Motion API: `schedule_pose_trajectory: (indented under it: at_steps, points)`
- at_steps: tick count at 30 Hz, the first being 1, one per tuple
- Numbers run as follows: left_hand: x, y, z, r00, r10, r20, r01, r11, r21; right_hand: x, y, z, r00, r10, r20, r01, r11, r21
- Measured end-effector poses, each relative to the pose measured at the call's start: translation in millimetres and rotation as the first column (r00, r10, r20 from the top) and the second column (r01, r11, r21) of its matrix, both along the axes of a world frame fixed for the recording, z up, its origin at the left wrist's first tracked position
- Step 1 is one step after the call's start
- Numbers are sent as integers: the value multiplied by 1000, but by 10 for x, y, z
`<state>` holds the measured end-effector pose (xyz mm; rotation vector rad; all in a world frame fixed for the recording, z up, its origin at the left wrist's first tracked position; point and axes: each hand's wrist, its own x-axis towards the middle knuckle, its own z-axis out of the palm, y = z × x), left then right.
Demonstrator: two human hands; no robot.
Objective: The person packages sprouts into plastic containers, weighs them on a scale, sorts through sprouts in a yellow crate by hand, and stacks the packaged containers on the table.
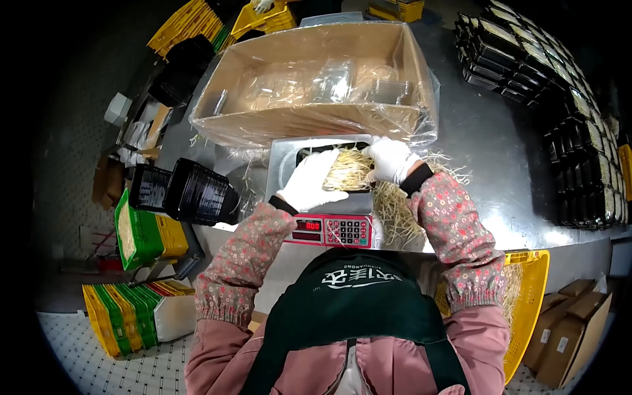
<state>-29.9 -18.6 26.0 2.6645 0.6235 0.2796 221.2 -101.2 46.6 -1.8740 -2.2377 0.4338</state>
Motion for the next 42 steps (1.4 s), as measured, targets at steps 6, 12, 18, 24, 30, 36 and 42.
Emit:
schedule_pose_trajectory:
  at_steps: [6, 12, 18, 24, 30, 36, 42]
  points:
    - [132, 171, -152, 998, 33, -57, -30, 999, 42, -98, 1, -145, 997, -72, 29, 68, 990, 126]
    - [36, 51, -170, 998, 7, 69, -8, 1000, 13, 303, -287, 277, 953, -126, -276, 162, 980, 114]
    - [-317, -117, 696, 940, 120, 321, -44, 971, -235, 807, -780, 328, 769, -472, -431, 475, 873, -109]
    - [-221, -33, 404, 951, 219, 218, -177, 964, -198, 400, -463, -248, 947, -289, -140, 319, 792, 521]
    - [81, -61, -136, 979, 85, 188, -110, 986, 127, -869, -169, -315, 977, -156, -143, 198, 915, 351]
    - [251, 218, -177, 1000, 2, -27, -1, 998, 59, -981, 69, -474, 930, -311, -198, 357, 895, 268]
    - [312, 217, -265, 995, 67, -74, -53, 982, 180, -920, 184, -480, 908, -313, -278, 370, 910, 188]
